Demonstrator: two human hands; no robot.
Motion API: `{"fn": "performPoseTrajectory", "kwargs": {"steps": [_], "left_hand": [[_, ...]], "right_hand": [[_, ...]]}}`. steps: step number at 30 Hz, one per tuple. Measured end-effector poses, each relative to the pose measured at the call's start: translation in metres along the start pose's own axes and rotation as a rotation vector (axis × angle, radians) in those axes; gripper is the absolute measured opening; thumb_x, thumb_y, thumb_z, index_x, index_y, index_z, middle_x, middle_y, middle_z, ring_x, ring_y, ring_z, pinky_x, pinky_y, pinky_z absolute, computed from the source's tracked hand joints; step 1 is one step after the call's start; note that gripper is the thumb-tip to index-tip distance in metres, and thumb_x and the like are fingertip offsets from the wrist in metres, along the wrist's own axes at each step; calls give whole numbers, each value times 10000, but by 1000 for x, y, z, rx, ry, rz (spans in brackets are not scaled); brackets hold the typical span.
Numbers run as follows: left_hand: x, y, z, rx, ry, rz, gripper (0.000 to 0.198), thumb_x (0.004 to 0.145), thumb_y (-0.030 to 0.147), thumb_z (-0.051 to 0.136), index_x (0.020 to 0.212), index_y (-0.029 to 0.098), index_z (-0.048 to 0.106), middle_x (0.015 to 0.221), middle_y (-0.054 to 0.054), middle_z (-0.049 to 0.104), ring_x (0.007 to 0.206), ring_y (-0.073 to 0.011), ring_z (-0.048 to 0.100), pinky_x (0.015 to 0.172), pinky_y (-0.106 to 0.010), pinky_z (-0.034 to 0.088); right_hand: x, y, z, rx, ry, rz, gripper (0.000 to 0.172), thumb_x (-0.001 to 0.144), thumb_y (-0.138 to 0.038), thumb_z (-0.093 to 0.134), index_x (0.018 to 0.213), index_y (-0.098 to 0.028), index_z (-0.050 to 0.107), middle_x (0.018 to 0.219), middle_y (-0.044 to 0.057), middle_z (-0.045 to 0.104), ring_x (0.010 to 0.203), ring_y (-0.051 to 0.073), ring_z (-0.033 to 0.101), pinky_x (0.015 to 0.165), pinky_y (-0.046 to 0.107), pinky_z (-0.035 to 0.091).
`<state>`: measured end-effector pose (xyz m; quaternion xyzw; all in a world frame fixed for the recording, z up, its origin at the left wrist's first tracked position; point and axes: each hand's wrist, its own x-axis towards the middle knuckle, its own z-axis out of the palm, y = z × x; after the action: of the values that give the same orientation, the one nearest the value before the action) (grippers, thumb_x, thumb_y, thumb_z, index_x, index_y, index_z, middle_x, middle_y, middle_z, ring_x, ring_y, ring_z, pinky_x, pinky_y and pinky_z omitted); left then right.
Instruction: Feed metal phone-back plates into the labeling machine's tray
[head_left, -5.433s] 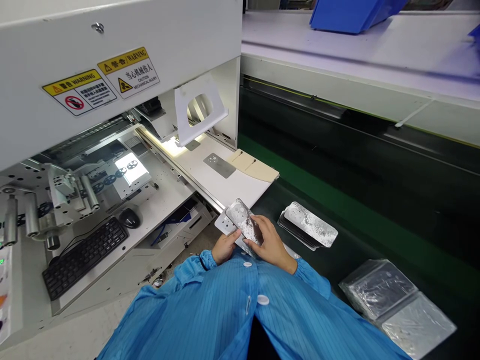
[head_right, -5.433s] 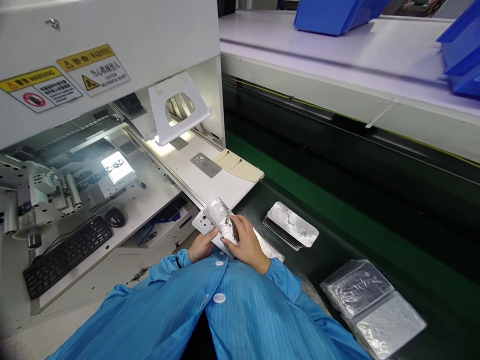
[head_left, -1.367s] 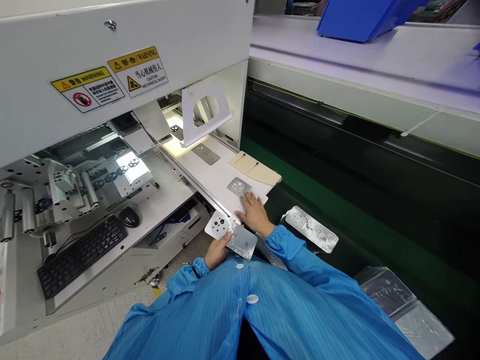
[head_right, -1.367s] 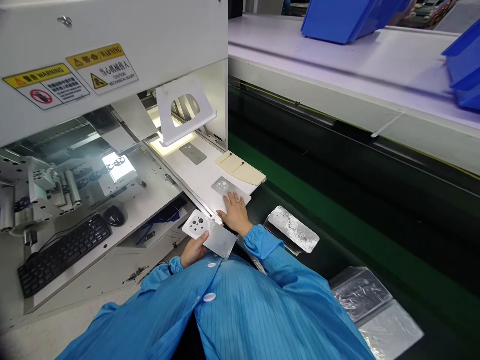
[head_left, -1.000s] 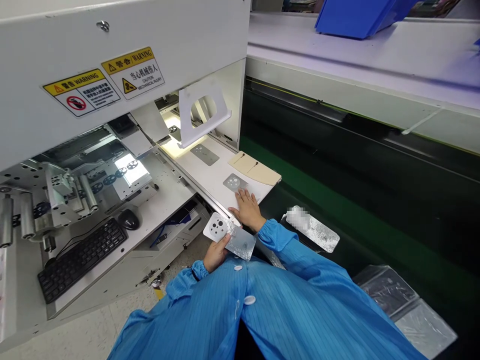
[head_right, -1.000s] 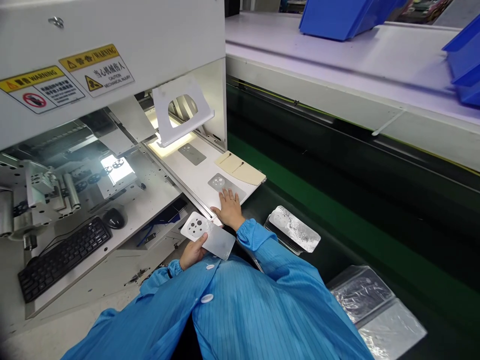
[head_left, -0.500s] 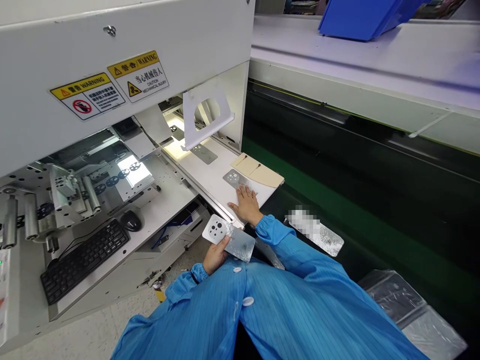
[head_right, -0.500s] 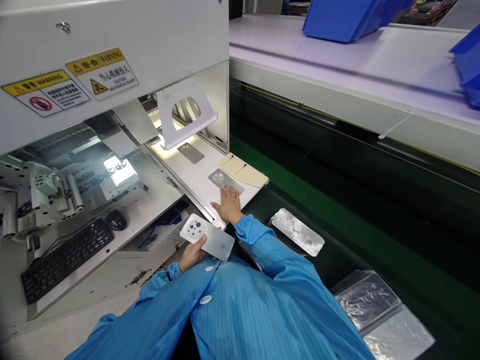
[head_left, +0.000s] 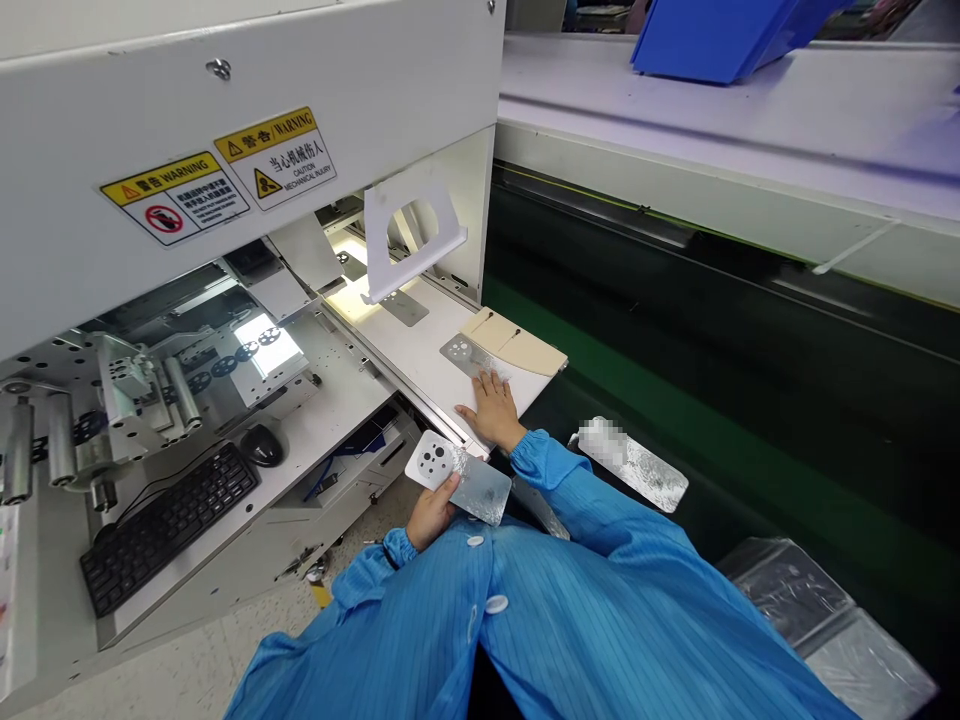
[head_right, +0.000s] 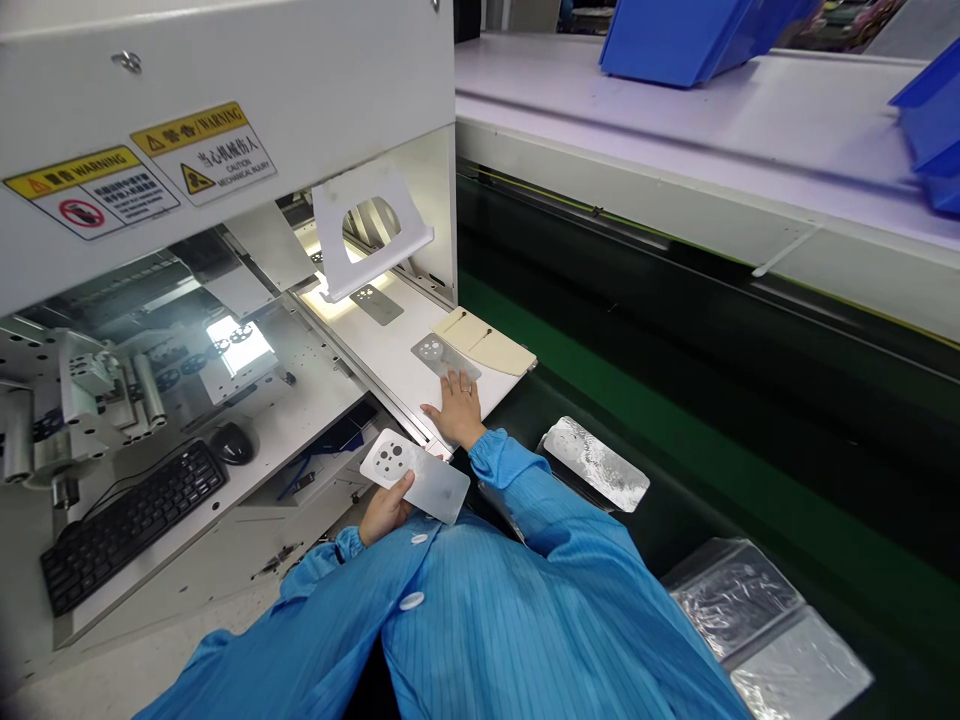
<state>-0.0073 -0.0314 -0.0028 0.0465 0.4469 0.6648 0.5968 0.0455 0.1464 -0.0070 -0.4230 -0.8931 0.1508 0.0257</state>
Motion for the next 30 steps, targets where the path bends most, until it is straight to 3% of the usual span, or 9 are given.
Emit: {"fn": "performPoseTrajectory", "kwargs": {"steps": [4, 9, 11, 17, 21, 23, 26, 27, 30], "left_hand": [[1, -2, -2, -3, 6, 3, 609, 583, 402, 775, 1110, 139, 619, 1113, -140, 669, 1205, -323, 494, 1030, -459, 360], [5, -4, -4, -38, 101, 7, 581, 611, 364, 765, 1127, 152, 602, 1105, -119, 672, 1154, -303, 540, 1000, -448, 402], [6, -3, -4, -32, 129, 13, 537, 663, 367, 726, 1138, 153, 594, 1114, -118, 667, 1134, -293, 556, 989, -450, 415], [9, -5, 6, -40, 115, 58, 489, 719, 418, 665, 1120, 147, 601, 1154, -123, 646, 1157, -283, 539, 997, -434, 405], [9, -7, 8, 40, 45, 58, 495, 705, 414, 673, 1115, 147, 604, 1145, -124, 647, 1152, -287, 538, 994, -442, 393], [14, 3, 4, 155, -122, 64, 499, 680, 405, 685, 1104, 152, 615, 1124, -122, 655, 1140, -302, 542, 993, -462, 383], [36, 35, -1, 500, -526, 73, 547, 550, 329, 750, 1061, 159, 652, 1128, -130, 649, 1168, -356, 503, 1022, -495, 332], [47, 48, -1, 654, -571, 162, 552, 534, 313, 748, 1062, 178, 659, 1163, -122, 634, 1201, -359, 469, 1050, -487, 293], [89, 77, 7, 1193, -383, 516, 513, 679, 282, 627, 1187, 217, 596, 1369, -97, 481, 1347, -317, 266, 1123, -446, 127]], "right_hand": [[-17, -4, -9, 95, 94, -72, 609, 908, -498, 374, 1343, -73, 410, 1474, 157, 292, 1384, 295, 168, 1118, 459, 167], [-64, -7, -22, 404, 167, -264, 387, 909, -417, 405, 1164, -171, 561, 1236, 113, 570, 1178, 212, 493, 1007, 373, 389], [-84, -7, -25, 504, 139, -339, 358, 885, -443, 447, 1112, -195, 572, 1157, 101, 609, 1106, 218, 543, 959, 387, 429], [-119, -5, -26, 481, 17, -400, 610, 714, -541, 657, 1171, -165, 509, 1315, 162, 464, 1217, 283, 440, 990, 427, 396], [-120, -5, -26, 390, 1, -364, 571, 734, -437, 654, 1206, -166, 479, 1336, 160, 435, 1217, 289, 432, 974, 428, 402], [-120, -2, -28, 364, 43, -328, 529, 748, -384, 625, 1213, -181, 473, 1322, 149, 449, 1204, 285, 443, 961, 430, 407], [-123, 7, -32, 354, 161, -226, 510, 747, -384, 604, 1197, -178, 481, 1304, 149, 462, 1189, 283, 453, 966, 429, 404], [-124, 12, -34, 352, 205, -185, 502, 751, -395, 596, 1191, -179, 484, 1302, 148, 464, 1189, 282, 453, 969, 430, 403], [-131, 28, -35, 357, 319, -87, 475, 772, -427, 566, 1176, -190, 490, 1291, 140, 474, 1194, 283, 449, 981, 442, 397]]}}
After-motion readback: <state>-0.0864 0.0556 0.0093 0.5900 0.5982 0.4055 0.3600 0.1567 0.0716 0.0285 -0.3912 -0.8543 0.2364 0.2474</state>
